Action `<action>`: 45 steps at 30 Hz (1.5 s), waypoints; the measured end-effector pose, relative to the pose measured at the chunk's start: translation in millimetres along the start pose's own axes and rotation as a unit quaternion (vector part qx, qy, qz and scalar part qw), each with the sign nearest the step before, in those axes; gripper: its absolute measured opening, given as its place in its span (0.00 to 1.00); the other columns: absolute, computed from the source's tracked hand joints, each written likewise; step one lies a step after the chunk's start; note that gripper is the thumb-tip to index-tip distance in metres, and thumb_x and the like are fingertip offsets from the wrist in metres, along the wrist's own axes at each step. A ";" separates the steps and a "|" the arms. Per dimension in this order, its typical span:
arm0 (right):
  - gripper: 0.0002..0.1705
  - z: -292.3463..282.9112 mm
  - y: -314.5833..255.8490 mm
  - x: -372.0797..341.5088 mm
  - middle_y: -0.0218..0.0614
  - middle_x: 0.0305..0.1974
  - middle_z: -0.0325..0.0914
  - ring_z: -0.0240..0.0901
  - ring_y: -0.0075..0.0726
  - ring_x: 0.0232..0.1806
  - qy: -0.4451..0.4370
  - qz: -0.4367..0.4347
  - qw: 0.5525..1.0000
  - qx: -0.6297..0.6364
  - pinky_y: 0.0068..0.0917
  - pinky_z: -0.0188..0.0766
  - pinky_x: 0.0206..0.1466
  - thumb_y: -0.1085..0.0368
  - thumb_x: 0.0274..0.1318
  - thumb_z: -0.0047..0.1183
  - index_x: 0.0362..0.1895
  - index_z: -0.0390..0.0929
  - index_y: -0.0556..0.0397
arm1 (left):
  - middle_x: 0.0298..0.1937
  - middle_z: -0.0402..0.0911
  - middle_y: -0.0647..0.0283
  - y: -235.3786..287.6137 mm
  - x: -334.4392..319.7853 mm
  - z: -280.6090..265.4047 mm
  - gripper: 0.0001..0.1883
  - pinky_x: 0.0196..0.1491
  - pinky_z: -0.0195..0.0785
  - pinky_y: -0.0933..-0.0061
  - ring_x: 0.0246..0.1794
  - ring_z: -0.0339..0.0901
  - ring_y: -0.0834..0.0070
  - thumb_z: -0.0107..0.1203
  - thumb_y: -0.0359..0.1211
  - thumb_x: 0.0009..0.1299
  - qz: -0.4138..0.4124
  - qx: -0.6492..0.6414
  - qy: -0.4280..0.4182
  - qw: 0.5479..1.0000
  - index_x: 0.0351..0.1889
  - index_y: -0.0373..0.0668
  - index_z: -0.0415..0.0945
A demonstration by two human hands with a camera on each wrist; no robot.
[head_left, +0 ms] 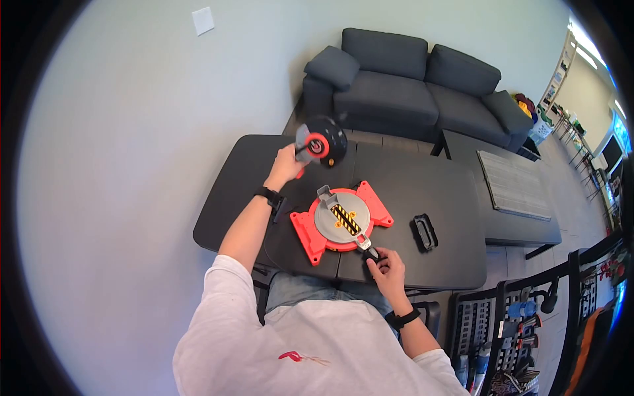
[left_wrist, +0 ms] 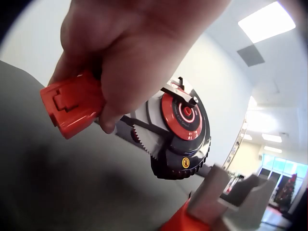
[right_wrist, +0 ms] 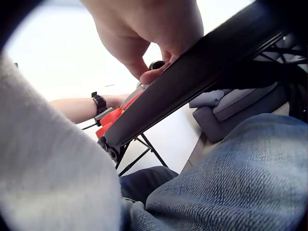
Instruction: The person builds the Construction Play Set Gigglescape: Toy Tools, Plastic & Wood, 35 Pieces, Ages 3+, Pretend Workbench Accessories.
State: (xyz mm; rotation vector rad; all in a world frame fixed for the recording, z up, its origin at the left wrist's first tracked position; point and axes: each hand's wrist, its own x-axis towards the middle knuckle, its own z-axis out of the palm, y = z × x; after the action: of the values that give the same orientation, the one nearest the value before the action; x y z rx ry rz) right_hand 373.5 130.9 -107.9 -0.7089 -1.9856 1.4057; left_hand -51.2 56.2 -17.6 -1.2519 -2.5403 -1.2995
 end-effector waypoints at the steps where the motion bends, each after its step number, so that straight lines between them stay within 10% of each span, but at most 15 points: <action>1: 0.22 0.7 -0.8 0.9 0.38 0.46 0.80 0.79 0.25 0.33 0.001 -0.005 1.000 0.001 0.22 0.78 0.33 0.69 0.61 0.74 0.57 0.83 0.60 | 0.46 0.92 0.49 15.7 -2.6 -6.9 0.16 0.52 0.81 0.56 0.48 0.90 0.57 0.73 0.30 0.66 0.018 -0.099 -0.002 0.995 0.50 0.36 0.85; 5: 0.23 0.9 0.5 2.9 0.39 0.45 0.80 0.79 0.25 0.32 -0.002 0.000 1.000 -0.009 0.22 0.78 0.33 0.69 0.60 0.75 0.57 0.83 0.60 | 0.50 0.91 0.64 47.7 -21.2 -10.4 0.15 0.57 0.79 0.66 0.54 0.85 0.76 0.68 0.26 0.72 0.005 -0.247 -0.089 0.965 0.56 0.38 0.84; 45: 0.22 -2.8 -9.8 1.9 0.39 0.45 0.79 0.78 0.24 0.32 -0.012 -0.016 1.000 -0.018 0.22 0.77 0.33 0.70 0.61 0.73 0.58 0.82 0.61 | 0.38 0.89 0.57 62.1 -50.5 20.0 0.17 0.45 0.77 0.67 0.37 0.81 0.77 0.70 0.25 0.67 0.037 -0.149 -0.135 0.979 0.53 0.31 0.82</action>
State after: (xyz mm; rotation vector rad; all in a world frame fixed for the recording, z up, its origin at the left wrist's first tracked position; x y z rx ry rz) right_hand 373.4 131.1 -97.6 -0.6763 -2.0375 1.3684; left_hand 30.6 57.9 -7.0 -1.6676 -2.5010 -1.6426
